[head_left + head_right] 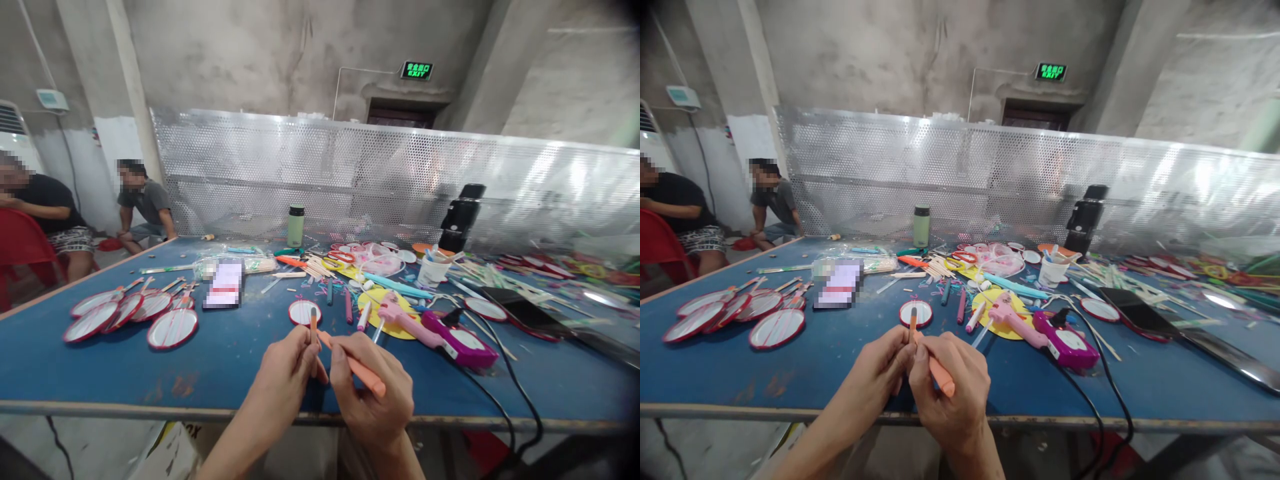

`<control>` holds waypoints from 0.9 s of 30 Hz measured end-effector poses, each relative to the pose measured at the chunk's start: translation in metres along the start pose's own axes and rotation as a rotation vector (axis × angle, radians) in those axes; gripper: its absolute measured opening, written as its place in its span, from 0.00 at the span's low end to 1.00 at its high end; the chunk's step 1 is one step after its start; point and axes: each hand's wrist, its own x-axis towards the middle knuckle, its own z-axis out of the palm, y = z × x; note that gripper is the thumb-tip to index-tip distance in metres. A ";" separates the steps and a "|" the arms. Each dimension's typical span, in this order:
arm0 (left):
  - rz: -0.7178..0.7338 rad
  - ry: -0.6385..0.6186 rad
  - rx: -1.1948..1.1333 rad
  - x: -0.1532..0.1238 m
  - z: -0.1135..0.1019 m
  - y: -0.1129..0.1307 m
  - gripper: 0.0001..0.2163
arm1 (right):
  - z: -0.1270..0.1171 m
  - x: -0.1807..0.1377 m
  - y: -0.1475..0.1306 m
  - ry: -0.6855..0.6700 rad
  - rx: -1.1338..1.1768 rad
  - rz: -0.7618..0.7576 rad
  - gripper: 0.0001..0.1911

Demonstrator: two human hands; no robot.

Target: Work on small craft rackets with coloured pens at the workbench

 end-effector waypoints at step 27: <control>0.003 0.001 -0.003 0.000 -0.001 0.000 0.12 | -0.001 0.003 -0.001 -0.032 -0.024 -0.012 0.07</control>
